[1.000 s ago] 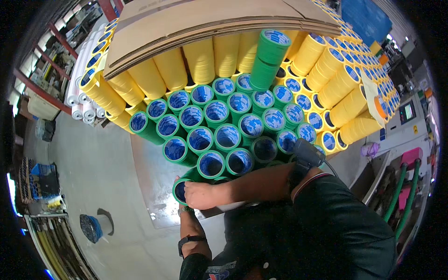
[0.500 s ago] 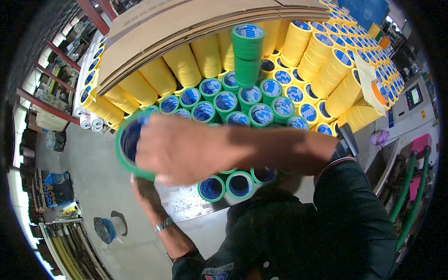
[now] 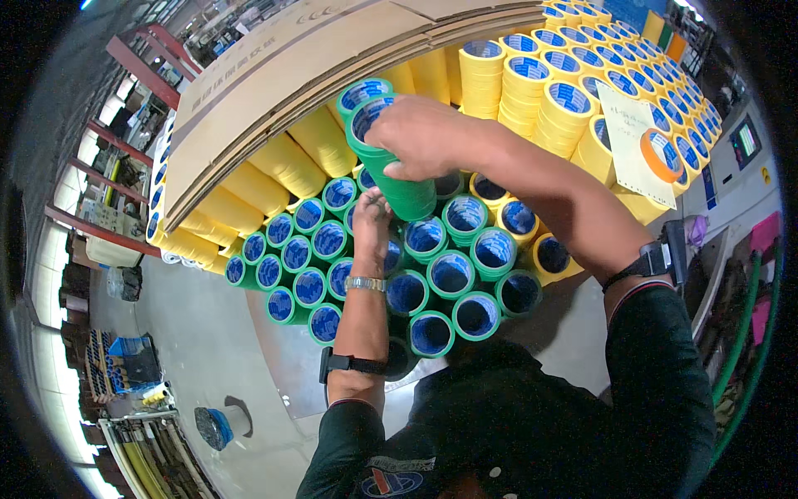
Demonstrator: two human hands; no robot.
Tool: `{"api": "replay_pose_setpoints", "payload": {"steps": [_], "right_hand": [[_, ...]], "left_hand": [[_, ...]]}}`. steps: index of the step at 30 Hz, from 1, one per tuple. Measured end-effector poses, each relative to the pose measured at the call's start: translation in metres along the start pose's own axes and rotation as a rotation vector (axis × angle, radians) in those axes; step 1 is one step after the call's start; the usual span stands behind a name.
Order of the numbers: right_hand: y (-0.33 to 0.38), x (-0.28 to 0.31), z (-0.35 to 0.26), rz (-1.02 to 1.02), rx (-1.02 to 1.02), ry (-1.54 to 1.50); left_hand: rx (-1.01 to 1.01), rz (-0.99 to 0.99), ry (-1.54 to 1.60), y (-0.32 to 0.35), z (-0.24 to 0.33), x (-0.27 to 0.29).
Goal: Organizing green adhesive rolls on a pallet and loading long rolls onto a cutting machine.
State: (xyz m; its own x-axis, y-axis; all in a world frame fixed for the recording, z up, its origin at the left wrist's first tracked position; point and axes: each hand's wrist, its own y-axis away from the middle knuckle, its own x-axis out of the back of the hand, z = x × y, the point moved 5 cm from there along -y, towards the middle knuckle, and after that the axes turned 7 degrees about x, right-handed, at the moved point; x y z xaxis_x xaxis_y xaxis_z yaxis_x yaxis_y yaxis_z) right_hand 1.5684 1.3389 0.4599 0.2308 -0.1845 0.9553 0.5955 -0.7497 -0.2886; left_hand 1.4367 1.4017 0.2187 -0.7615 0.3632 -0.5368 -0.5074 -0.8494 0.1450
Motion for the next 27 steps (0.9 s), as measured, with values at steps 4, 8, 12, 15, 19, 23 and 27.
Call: {"api": "replay_pose_setpoints", "payload": {"steps": [4,8,12,15,19,23,27], "right_hand": [[0.009,-0.018,0.019,-0.039,-0.047,-0.032],[0.014,-0.026,0.027,0.024,-0.027,-0.032],[0.002,-0.034,0.017,0.010,0.040,-0.017],[-0.001,-0.033,0.008,0.140,0.106,0.081],[0.007,-0.023,0.002,0.081,0.018,0.136],[0.003,-0.022,-0.011,0.072,-0.059,0.159],[-0.006,-0.005,-0.043,0.245,-0.059,0.247]], "left_hand": [[-0.120,0.063,-0.289,-0.009,-0.016,-0.011],[-0.231,0.257,-1.112,-0.004,-0.008,-0.024],[-0.340,0.312,-1.195,0.027,0.015,-0.017],[-0.421,0.285,-1.110,0.072,0.049,-0.007],[-0.503,0.418,-1.000,0.153,0.098,0.020],[-0.613,0.728,-0.891,0.237,0.128,0.099],[-0.564,0.969,-0.501,0.288,0.124,0.207]]}}
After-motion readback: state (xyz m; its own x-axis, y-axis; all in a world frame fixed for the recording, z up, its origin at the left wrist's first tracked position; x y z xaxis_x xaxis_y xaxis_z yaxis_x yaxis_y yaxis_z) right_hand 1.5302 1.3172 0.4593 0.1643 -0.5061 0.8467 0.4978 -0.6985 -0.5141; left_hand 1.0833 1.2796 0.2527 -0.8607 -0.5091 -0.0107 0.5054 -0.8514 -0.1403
